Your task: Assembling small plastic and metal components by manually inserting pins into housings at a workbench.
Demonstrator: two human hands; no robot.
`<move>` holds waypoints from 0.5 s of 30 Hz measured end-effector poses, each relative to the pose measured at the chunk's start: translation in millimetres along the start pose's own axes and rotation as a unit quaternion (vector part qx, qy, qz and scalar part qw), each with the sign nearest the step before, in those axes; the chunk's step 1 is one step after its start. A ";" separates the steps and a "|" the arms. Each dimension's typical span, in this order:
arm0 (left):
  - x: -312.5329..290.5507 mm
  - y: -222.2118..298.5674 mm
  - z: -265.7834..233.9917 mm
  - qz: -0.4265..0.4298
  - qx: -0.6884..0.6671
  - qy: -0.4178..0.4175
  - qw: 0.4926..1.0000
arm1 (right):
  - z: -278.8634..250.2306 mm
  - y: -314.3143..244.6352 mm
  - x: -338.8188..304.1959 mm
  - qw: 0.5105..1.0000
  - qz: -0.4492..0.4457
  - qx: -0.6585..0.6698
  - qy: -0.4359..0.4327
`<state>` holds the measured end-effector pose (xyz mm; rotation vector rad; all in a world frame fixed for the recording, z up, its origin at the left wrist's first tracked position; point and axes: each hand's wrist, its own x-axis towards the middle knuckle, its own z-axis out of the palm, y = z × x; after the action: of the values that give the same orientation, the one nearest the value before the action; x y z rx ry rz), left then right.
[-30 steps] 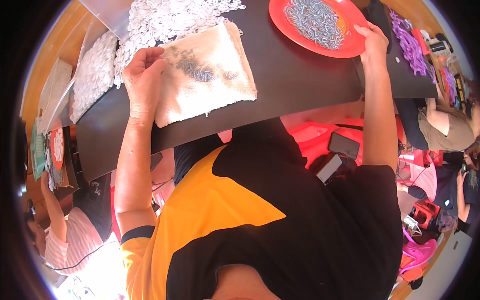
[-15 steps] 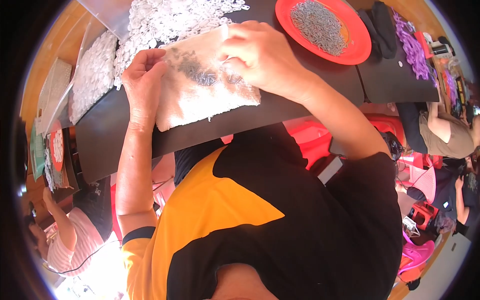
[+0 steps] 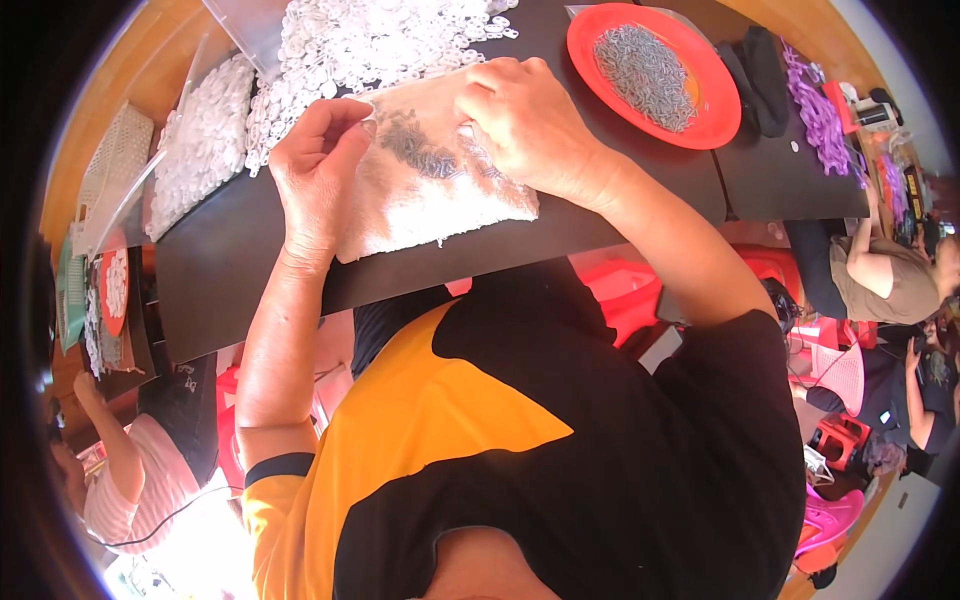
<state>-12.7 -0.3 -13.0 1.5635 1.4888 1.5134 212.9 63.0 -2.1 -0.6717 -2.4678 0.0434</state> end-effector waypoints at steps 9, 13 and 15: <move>-1.0 5.3 0.1 -0.033 -0.021 -0.021 0.999 | -3.3 -0.6 -6.5 0.996 0.006 0.054 -0.067; -2.3 5.7 0.8 -0.008 -0.002 -0.028 1.000 | -1.4 -1.5 -6.3 0.998 0.009 0.014 -0.058; -2.4 5.1 0.8 -0.009 -0.010 -0.031 0.999 | -2.7 -2.5 -4.9 0.998 0.022 -0.003 -0.063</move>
<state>-9.7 -3.7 -9.5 1.5675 1.4451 1.4519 216.7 58.1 -2.0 -0.7475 -2.5739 0.0980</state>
